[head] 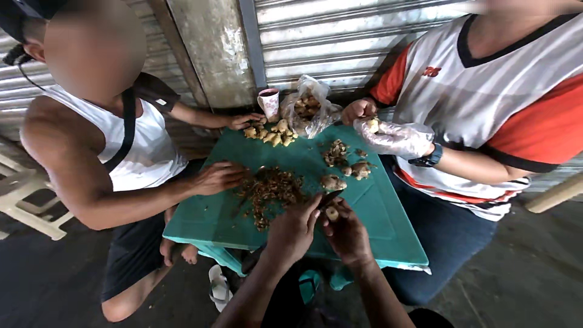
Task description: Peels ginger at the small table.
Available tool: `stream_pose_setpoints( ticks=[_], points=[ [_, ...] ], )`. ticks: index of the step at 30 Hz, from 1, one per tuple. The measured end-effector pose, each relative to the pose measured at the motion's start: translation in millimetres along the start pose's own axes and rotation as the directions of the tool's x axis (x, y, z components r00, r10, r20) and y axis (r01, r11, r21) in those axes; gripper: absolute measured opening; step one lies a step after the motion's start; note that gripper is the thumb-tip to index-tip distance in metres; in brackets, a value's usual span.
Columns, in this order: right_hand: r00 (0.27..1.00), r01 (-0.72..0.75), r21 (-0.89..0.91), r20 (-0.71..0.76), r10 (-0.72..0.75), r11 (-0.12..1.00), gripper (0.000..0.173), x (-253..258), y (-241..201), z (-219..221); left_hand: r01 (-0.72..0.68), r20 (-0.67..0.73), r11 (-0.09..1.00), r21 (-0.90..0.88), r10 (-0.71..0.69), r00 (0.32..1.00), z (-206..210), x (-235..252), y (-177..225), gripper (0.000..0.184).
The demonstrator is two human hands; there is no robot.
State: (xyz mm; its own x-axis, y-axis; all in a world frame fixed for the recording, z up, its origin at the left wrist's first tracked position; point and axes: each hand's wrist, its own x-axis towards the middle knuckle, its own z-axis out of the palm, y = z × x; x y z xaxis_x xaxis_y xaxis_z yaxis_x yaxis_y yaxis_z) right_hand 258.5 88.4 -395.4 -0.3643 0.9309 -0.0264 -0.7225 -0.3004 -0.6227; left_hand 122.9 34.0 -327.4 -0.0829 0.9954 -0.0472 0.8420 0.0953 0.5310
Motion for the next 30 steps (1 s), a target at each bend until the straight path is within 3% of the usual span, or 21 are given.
stream_pose_setpoints(
  ticks=[10, 15, 20, 30],
  points=[
    [0.997, 0.074, -0.088, 0.011, -0.073, 0.993, 0.021, 1.1, 2.3, -0.2, 0.041, -0.017, 0.998, 0.05, -0.041, 0.999, 9.4, 1.4, 9.4, 0.048],
    [0.992, 0.074, -0.233, 0.113, -0.048, 0.97, 0.019, -2.4, 4.0, -3.1, 0.043, -0.091, 0.999, -0.027, -0.046, 0.995, 4.8, 15.3, 8.0, 0.044],
    [0.996, 0.074, -0.216, 0.062, -0.062, 0.974, 0.019, -0.3, 2.4, -0.4, 0.047, 0.016, 0.999, -0.001, -0.047, 0.999, -3.3, 8.1, 10.2, 0.049],
    [0.99, 0.051, -0.256, 0.138, -0.016, 0.965, 0.017, -1.4, 4.7, -2.7, 0.026, 0.071, 0.997, -0.074, -0.021, 0.997, -9.7, 5.3, 0.6, 0.046]
  ],
)
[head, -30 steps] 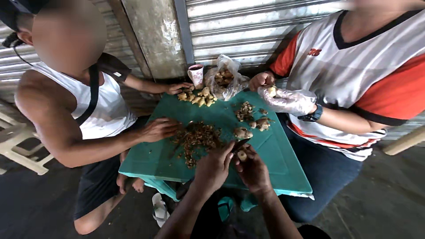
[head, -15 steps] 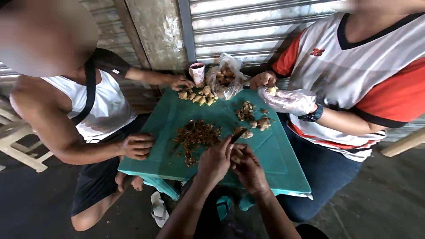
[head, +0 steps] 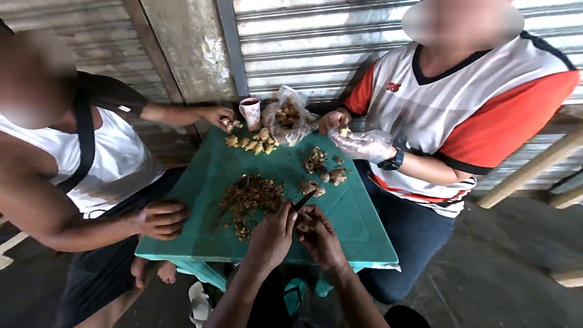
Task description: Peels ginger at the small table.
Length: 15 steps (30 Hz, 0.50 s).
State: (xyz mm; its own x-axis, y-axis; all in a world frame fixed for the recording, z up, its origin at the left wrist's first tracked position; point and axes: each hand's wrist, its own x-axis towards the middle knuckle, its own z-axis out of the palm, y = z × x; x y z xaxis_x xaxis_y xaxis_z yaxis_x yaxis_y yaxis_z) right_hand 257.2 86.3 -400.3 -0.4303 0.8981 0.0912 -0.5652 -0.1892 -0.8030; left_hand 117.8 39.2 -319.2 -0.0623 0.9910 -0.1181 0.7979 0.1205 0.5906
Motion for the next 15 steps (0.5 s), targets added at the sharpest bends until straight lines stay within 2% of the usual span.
stream_pose_setpoints(
  ticks=[3, 7, 15],
  points=[
    [0.999, -0.008, 0.012, 0.039, 0.007, 1.0, 0.017, -0.4, 0.1, -3.1, -0.013, -0.013, 0.996, -0.086, 0.012, 1.0, -1.5, 0.6, -2.6, 0.046],
    [0.997, -0.008, -0.017, 0.072, 0.009, 1.0, 0.02, -2.6, 2.2, -4.3, 0.031, -0.035, 0.994, -0.106, -0.035, 0.999, -1.0, -0.4, -3.3, 0.046],
    [0.999, 0.05, 0.06, -0.009, -0.05, 0.997, 0.014, 1.2, 2.2, -0.8, -0.043, -0.039, 0.997, 0.071, 0.045, 0.998, 5.7, -11.9, 1.4, 0.05]
  ],
)
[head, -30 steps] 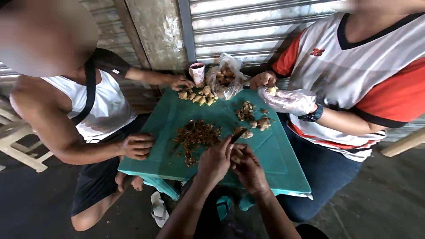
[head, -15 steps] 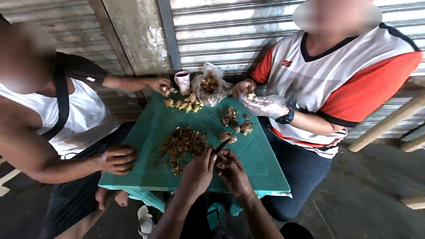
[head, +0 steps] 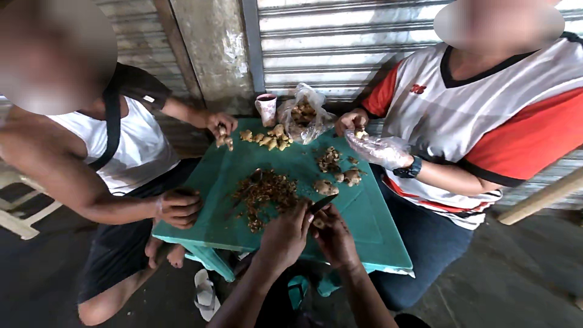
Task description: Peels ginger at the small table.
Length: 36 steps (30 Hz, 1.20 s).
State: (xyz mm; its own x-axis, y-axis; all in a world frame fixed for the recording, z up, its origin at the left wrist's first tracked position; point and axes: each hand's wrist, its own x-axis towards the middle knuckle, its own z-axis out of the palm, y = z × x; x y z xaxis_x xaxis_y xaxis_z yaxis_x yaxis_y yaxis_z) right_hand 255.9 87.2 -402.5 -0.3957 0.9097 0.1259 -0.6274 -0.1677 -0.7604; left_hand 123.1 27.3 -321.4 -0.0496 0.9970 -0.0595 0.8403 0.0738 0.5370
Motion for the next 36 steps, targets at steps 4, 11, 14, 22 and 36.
stream_pose_setpoints(
  ticks=[4, 11, 14, 22, 36],
  points=[
    [0.999, 0.006, -0.048, 0.054, -0.004, 0.999, 0.015, 0.2, 1.0, -2.4, 0.011, -0.02, 1.0, 0.029, -0.01, 1.0, -1.4, 1.4, 1.3, 0.049],
    [0.994, 0.017, -0.171, 0.113, 0.003, 0.985, 0.014, -0.8, -0.5, -5.4, 0.035, 0.013, 0.995, -0.097, -0.034, 0.999, -4.6, 11.0, -5.4, 0.045],
    [0.988, 0.057, -0.25, 0.153, -0.019, 0.967, 0.019, -3.4, 2.6, -5.9, 0.048, 0.01, 0.992, -0.121, -0.048, 0.999, -9.0, 12.4, -9.4, 0.044],
    [0.984, 0.158, -0.439, 0.145, -0.103, 0.885, 0.021, -3.4, 6.0, -1.4, 0.058, 0.071, 0.995, 0.081, -0.064, 0.995, -18.9, 4.7, -3.2, 0.043],
    [0.986, 0.158, -0.465, 0.124, -0.113, 0.871, 0.022, -3.5, 9.4, 0.9, 0.052, 0.094, 0.994, 0.101, -0.062, 0.994, -23.2, -2.4, -0.8, 0.045]
  ],
)
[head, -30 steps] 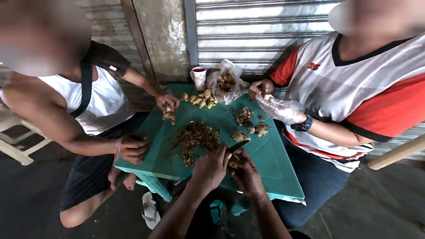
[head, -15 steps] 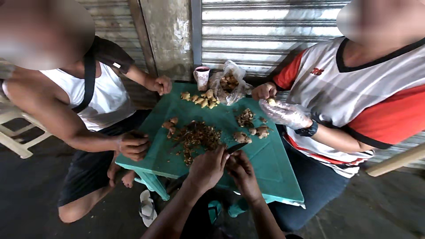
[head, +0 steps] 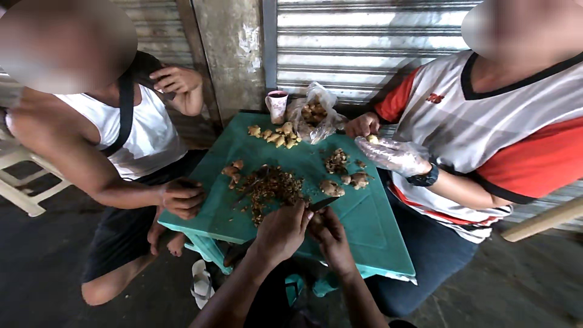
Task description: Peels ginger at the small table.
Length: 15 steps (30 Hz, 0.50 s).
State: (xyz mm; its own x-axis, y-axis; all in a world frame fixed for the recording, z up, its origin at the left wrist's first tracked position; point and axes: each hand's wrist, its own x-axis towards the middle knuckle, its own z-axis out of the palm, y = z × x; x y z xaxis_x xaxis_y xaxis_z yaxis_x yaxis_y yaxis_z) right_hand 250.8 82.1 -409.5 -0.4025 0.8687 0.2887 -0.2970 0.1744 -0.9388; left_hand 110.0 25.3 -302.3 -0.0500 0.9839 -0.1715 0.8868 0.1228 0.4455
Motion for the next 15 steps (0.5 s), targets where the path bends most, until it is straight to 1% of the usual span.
stream_pose_setpoints(
  ticks=[2, 5, 8, 10, 13, 15],
  points=[
    [1.0, -0.01, -0.007, 0.004, 0.01, 1.0, 0.021, 0.4, -0.9, 0.9, 0.018, 0.01, 0.999, 0.039, -0.019, 1.0, -0.6, 1.7, 1.3, 0.045],
    [1.0, -0.003, -0.025, 0.027, 0.003, 1.0, 0.02, -0.1, -1.0, 0.1, 0.006, 0.015, 0.999, 0.036, -0.007, 1.0, -3.9, 4.5, -2.0, 0.043],
    [0.999, -0.045, 0.021, -0.016, 0.045, 0.999, 0.022, 0.1, -2.6, 0.6, -0.004, 0.024, 0.999, 0.044, 0.002, 1.0, -4.6, 1.4, 0.1, 0.044],
    [0.999, -0.041, 0.015, -0.01, 0.041, 0.999, 0.021, -0.2, -2.8, 0.1, 0.0, 0.02, 0.999, 0.043, -0.001, 1.0, -3.9, 1.6, 0.3, 0.045],
    [0.999, 0.009, -0.01, 0.035, -0.008, 1.0, 0.021, -0.3, 0.2, -1.4, -0.016, 0.027, 0.999, -0.034, 0.017, 0.999, -5.0, 4.5, -6.0, 0.042],
    [0.999, 0.008, 0.001, 0.037, -0.008, 1.0, 0.02, -0.2, 0.7, -2.3, -0.035, 0.054, 0.996, -0.083, 0.039, 0.998, -7.1, 3.5, -7.3, 0.043]
  ],
)
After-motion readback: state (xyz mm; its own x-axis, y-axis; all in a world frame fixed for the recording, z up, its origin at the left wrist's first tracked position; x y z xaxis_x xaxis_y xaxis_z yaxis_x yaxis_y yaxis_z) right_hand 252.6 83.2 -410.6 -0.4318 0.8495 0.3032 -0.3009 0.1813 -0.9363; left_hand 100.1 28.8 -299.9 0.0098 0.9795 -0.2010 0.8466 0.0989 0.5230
